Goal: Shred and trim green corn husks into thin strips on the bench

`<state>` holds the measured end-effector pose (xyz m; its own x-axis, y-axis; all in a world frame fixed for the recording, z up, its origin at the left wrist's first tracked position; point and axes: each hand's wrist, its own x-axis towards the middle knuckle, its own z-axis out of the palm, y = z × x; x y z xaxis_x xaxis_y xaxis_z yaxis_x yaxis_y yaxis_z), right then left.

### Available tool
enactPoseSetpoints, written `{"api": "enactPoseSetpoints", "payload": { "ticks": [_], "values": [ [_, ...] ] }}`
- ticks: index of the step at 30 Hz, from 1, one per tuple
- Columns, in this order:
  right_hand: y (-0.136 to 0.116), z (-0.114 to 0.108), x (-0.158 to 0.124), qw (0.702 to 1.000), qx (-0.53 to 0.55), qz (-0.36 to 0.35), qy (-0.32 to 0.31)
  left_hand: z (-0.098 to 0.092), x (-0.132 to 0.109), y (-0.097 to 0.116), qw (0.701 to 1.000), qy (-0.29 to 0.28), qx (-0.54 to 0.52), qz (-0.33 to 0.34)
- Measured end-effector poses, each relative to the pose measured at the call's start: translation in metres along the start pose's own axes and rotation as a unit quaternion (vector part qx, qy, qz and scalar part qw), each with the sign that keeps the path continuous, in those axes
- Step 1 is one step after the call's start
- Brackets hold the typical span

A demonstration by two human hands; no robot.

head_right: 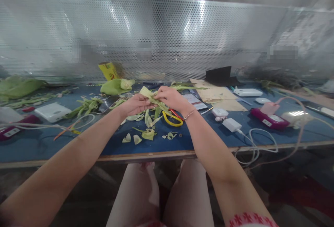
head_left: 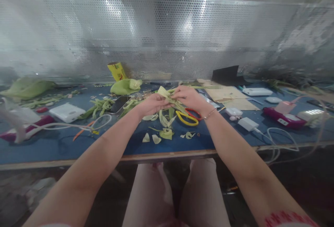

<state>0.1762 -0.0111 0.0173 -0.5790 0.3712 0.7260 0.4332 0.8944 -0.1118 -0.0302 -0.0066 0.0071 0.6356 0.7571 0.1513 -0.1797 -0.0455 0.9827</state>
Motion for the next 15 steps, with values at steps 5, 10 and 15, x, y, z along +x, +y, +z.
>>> {"api": "enactPoseSetpoints", "payload": {
  "ticks": [5, 10, 15],
  "values": [
    [-0.009, 0.001, 0.004, 1.000, -0.023, 0.010, -0.013, 0.002, -0.001, 0.003, 0.999, 0.050, -0.006, 0.002],
    [-0.025, 0.001, 0.007, 0.999, -0.035, -0.019, -0.003, 0.007, 0.000, 0.004, 0.994, 0.096, -0.041, 0.029],
    [-0.027, 0.009, 0.009, 0.999, -0.012, 0.045, 0.025, 0.010, 0.003, 0.002, 0.991, 0.128, -0.036, 0.027]
  ]
}}
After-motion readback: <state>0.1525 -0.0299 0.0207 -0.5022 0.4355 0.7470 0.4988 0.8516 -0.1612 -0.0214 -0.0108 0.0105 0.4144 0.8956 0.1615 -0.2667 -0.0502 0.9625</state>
